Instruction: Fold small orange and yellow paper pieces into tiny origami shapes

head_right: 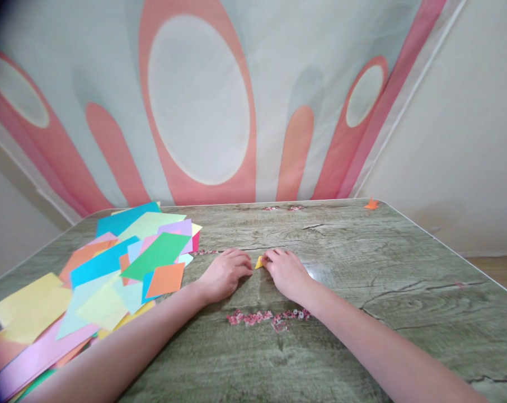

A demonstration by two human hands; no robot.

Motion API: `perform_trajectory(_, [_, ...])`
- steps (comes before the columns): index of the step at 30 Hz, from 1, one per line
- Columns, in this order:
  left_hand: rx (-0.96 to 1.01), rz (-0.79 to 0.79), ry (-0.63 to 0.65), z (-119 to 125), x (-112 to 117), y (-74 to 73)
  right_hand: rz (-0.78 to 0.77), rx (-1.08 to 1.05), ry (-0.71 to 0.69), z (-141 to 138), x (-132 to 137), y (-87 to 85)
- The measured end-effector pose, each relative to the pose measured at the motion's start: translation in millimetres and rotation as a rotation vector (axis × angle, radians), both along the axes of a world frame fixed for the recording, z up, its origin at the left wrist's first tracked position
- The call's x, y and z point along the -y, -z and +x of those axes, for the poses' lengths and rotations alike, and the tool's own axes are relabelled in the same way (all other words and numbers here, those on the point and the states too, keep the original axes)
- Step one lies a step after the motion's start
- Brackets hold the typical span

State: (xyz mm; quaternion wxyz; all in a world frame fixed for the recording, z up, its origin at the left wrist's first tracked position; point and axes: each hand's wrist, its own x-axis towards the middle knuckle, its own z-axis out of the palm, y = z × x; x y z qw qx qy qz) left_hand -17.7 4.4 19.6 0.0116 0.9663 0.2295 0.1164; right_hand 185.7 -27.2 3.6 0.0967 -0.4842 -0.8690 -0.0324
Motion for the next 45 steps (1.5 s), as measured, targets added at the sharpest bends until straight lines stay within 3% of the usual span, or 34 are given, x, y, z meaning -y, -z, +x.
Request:
perform_trajectory(4, [0.186,-0.092,-0.168,-8,-11,12.1,0.005,-0.059,-0.015,2,-4,3.1])
perform_trajectory(7, [0.234,-0.113,-0.219,-6,-12,14.2,0.042,-0.095,-0.013,1,-4,7.6])
perform_trajectory(14, [0.197,-0.154,-0.152,1,-4,6.2,0.076,-0.214,-0.027,5,-4,15.0])
perform_trajectory(23, [0.176,-0.188,-0.149,-1,-5,3.8,0.037,-0.439,0.056,4,-6,14.5])
perform_trajectory(30, [0.204,-0.228,-0.140,-1,-6,5.2,0.030,-0.445,0.132,-5,-6,12.8])
perform_trajectory(39, [0.252,-0.265,-0.097,-4,-6,5.8,-0.064,-0.624,0.004,-18,-4,17.8])
perform_trajectory(45, [0.273,-0.285,-0.062,-8,-8,5.8,-0.089,-0.684,-0.032,-22,1,9.3])
